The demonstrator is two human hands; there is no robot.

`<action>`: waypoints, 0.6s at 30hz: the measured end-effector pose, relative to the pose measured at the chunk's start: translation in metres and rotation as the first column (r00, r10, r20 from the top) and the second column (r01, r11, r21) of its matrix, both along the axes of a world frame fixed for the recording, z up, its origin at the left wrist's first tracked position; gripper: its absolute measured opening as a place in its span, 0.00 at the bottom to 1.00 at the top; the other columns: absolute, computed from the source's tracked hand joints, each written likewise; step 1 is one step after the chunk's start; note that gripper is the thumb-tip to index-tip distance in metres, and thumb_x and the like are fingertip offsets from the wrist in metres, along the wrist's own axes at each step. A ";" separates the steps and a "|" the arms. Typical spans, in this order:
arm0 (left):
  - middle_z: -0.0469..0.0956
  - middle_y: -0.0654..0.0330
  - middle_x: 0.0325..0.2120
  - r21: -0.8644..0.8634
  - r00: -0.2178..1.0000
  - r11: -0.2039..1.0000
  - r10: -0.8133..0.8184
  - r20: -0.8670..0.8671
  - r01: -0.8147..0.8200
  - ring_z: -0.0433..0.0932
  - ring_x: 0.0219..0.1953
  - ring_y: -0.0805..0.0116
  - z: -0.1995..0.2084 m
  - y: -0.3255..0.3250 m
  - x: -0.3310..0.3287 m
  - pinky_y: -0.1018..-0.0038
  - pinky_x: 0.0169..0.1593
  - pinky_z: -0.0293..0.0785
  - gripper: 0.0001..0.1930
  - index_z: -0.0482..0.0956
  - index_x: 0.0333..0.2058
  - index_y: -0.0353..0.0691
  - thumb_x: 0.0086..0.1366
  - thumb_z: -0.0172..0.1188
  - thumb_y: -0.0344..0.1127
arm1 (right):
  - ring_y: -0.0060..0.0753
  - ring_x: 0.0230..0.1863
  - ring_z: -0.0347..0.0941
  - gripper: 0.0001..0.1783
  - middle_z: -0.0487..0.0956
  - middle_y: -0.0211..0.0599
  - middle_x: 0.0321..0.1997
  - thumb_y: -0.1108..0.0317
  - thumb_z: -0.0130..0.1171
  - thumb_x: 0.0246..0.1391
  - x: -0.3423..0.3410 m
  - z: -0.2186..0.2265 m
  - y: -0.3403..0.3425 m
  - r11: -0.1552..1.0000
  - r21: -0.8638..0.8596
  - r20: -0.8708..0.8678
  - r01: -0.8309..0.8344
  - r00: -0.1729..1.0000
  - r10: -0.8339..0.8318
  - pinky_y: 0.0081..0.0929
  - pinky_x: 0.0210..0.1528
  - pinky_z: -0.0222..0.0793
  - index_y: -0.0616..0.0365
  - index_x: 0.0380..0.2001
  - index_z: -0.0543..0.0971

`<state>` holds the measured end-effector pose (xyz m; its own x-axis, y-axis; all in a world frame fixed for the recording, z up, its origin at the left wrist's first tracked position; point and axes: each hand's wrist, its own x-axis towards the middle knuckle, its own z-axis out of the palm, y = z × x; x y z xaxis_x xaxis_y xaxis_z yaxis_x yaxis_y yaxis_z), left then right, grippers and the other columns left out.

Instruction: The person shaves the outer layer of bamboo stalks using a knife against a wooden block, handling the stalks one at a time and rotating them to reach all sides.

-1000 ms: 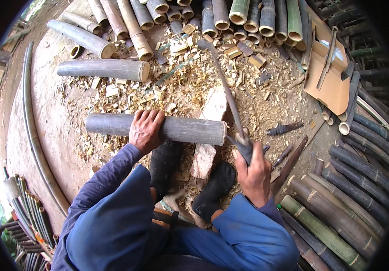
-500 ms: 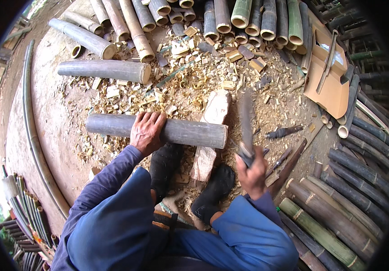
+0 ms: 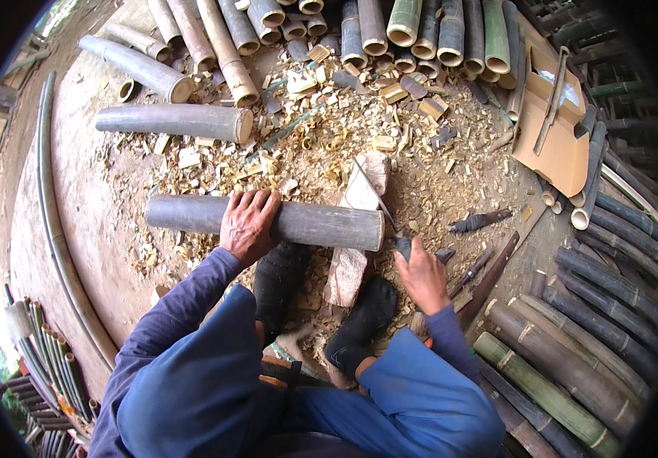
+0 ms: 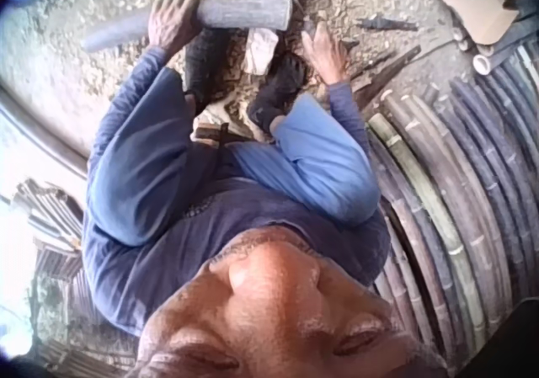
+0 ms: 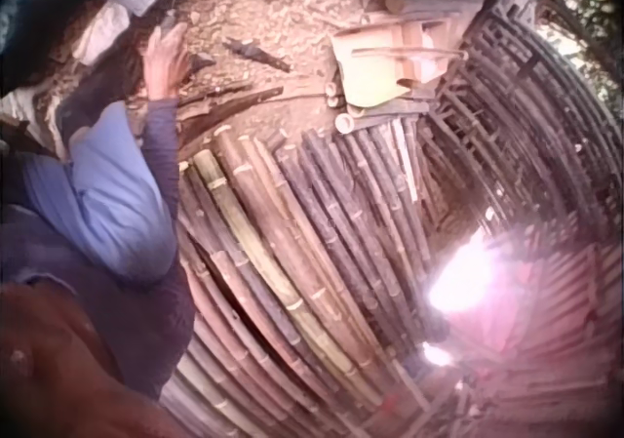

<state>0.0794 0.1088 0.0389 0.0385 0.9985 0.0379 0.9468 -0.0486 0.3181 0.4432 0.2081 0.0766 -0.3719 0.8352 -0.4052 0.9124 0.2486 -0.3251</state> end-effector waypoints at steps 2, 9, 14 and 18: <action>0.78 0.52 0.50 -0.191 1.000 0.981 0.008 -0.025 -0.013 0.77 0.57 0.51 0.013 0.000 -0.020 0.52 0.65 0.67 0.39 0.73 0.58 0.42 0.44 0.76 0.42 | 0.69 0.35 0.81 0.22 0.82 0.58 0.32 0.53 0.57 0.70 -0.002 0.013 0.002 0.995 -0.029 -0.133 -0.099 0.987 0.094 0.52 0.32 0.76 0.62 0.50 0.70; 0.78 0.53 0.45 -0.280 0.997 0.958 -0.073 -0.022 0.064 0.76 0.57 0.50 0.021 0.026 -0.024 0.46 0.70 0.59 0.41 0.73 0.50 0.42 0.36 0.81 0.48 | 0.65 0.34 0.81 0.19 0.81 0.57 0.34 0.60 0.64 0.67 -0.027 0.069 -0.020 0.983 0.179 -0.411 0.037 0.911 0.041 0.50 0.33 0.75 0.63 0.51 0.74; 0.80 0.54 0.42 -0.299 0.998 0.952 -0.054 0.028 0.060 0.79 0.54 0.50 0.013 0.020 -0.029 0.47 0.68 0.62 0.36 0.74 0.46 0.42 0.38 0.79 0.46 | 0.59 0.31 0.83 0.20 0.82 0.55 0.31 0.60 0.65 0.67 -0.035 0.068 -0.024 0.945 0.323 -0.519 0.051 0.845 0.132 0.47 0.30 0.76 0.64 0.50 0.74; 0.80 0.54 0.41 -0.292 0.995 0.952 -0.071 0.066 0.087 0.80 0.52 0.49 0.006 0.024 -0.021 0.49 0.66 0.66 0.33 0.74 0.45 0.42 0.39 0.77 0.45 | 0.64 0.30 0.83 0.22 0.83 0.57 0.29 0.55 0.62 0.68 -0.009 0.003 -0.014 0.988 0.140 0.059 -0.071 0.996 0.063 0.52 0.31 0.78 0.60 0.50 0.69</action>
